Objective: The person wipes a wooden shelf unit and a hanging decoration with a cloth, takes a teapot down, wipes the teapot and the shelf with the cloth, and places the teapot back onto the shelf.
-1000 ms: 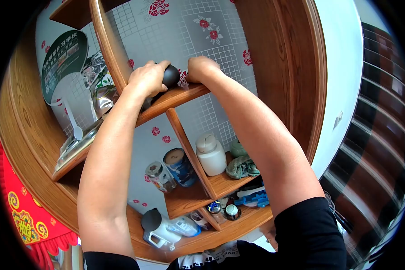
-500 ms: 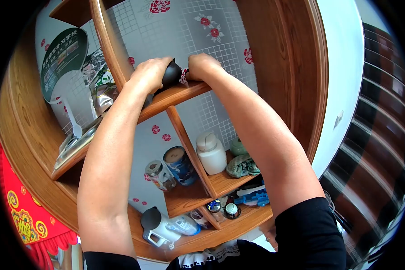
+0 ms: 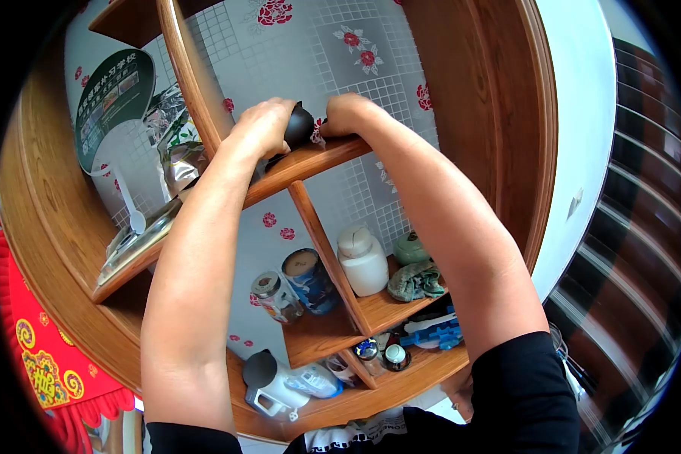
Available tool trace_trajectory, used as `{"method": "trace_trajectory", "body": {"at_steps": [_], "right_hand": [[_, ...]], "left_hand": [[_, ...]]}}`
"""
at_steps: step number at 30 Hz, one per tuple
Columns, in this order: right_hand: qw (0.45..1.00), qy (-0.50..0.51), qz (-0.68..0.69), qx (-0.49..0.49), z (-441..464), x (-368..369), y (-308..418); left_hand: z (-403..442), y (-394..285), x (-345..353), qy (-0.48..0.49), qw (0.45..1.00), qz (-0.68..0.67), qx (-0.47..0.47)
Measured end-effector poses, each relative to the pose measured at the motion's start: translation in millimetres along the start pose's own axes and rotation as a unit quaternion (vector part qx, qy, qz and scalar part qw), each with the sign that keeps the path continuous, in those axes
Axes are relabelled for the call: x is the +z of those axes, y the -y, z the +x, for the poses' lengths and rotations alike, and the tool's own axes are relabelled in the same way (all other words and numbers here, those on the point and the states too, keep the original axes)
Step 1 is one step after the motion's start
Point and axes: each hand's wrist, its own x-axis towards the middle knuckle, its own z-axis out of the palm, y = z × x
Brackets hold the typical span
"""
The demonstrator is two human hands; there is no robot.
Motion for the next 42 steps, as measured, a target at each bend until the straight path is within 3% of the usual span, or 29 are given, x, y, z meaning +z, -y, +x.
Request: {"method": "trace_trajectory", "body": {"at_steps": [5,7,25,33,37,42], "right_hand": [[0.999,0.028,-0.014,0.013,-8,-5,-2],[0.999,-0.034,0.018,0.033,-16,-1,-1],[0.996,-0.056,0.046,0.059,-26,0,1],[0.996,-0.028,0.069,0.058,-29,-4,0],[0.997,-0.029,0.067,0.038,-24,0,-3],[0.996,-0.031,0.075,0.039,-23,-1,-4]], "left_hand": [[-1,1,1,-0.011,1.0,0.012,0.01],[-1,0,1,-0.007,1.0,0.016,0.008],[5,6,2,-0.018,1.0,-0.006,0.024],[8,-13,-2,0.043,0.991,-0.009,-0.127],[13,-8,-1,0.068,0.989,-0.018,-0.127],[14,-6,6,0.032,0.986,-0.084,-0.143]]}}
